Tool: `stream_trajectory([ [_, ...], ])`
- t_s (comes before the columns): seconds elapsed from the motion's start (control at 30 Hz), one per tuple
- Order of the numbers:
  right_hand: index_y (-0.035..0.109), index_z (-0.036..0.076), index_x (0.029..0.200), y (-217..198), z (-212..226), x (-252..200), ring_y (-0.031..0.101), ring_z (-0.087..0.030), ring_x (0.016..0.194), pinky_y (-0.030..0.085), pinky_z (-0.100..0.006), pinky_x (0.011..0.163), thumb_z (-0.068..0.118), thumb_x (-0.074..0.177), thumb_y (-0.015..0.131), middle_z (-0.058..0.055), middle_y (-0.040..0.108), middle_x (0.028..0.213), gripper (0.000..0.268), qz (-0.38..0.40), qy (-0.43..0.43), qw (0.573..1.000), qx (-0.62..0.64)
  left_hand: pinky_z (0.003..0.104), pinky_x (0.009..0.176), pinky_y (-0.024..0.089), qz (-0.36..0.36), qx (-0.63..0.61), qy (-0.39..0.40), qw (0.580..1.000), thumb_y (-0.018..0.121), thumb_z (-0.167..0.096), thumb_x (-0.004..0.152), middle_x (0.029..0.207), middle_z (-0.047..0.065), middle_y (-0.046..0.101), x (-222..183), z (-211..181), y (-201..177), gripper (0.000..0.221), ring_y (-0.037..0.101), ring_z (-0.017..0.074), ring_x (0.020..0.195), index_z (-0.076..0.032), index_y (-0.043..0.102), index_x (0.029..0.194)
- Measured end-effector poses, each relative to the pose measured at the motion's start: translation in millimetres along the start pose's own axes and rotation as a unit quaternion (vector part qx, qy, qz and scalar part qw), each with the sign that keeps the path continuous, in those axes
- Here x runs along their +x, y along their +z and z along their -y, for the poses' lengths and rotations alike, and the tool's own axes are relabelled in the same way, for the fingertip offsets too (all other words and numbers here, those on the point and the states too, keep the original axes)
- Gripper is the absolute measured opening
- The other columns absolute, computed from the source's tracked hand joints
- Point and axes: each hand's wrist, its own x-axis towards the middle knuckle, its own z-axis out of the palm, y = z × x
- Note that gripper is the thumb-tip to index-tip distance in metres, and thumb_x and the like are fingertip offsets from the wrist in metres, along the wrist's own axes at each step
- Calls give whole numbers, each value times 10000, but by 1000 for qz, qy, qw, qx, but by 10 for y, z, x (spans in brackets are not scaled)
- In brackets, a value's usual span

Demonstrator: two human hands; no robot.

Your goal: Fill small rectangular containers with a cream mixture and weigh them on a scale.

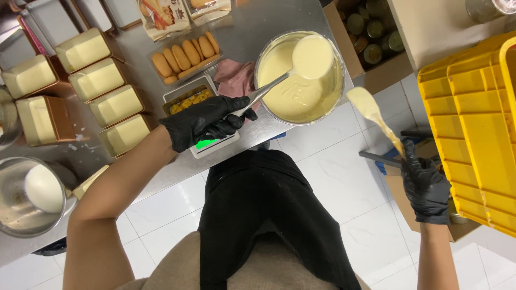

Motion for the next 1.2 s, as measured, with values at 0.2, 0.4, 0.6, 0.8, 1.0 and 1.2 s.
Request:
stream_trajectory([
  [0.2,602,5,1501,478,66,70,585,-128,947,496,-283,876,12,1066,629,-66,660,1122,436,-62,136,806,572,194,409,274,34,20,41,998,601,-452,982,637,-89,427,-535,-115,56,445,349,12,488,-45,743,1090],
  [0.4,588,-58,1461,302,271,685,574,-101,862,475,-220,762,-10,1037,605,-20,633,1023,427,54,185,470,861,172,412,269,-16,40,57,997,529,-436,997,630,-88,429,-1135,87,-247,486,379,8,495,-30,753,1143],
  [0.6,627,-62,1453,-323,792,1507,635,-169,909,516,-269,807,-17,1033,595,-130,692,1078,424,123,36,453,882,221,322,194,9,-47,70,996,513,-365,1025,575,-62,398,-1800,558,-496,416,311,34,403,-5,710,1093],
  [0.8,615,-10,1356,-509,1430,2149,690,-221,1183,556,-335,986,-90,1038,556,-149,643,1435,333,58,-206,649,730,244,323,198,-156,-35,23,987,517,-372,963,542,-49,419,-2106,1222,-673,389,311,54,393,-48,729,998],
  [1.0,611,48,1444,-910,1909,2532,716,-263,948,562,-351,830,-67,942,618,-167,712,1115,515,9,-326,801,501,258,336,219,-184,-82,69,977,500,-426,1004,526,-35,425,-1867,1934,-823,436,309,62,399,-61,739,1008],
  [1.2,617,91,1464,-1009,2062,2652,666,-327,831,537,-413,745,-3,896,643,-196,697,1105,576,-4,-350,836,422,252,368,236,-203,-72,106,971,497,-423,1034,551,-34,436,-1719,2125,-748,433,320,66,421,-56,726,1007],
])
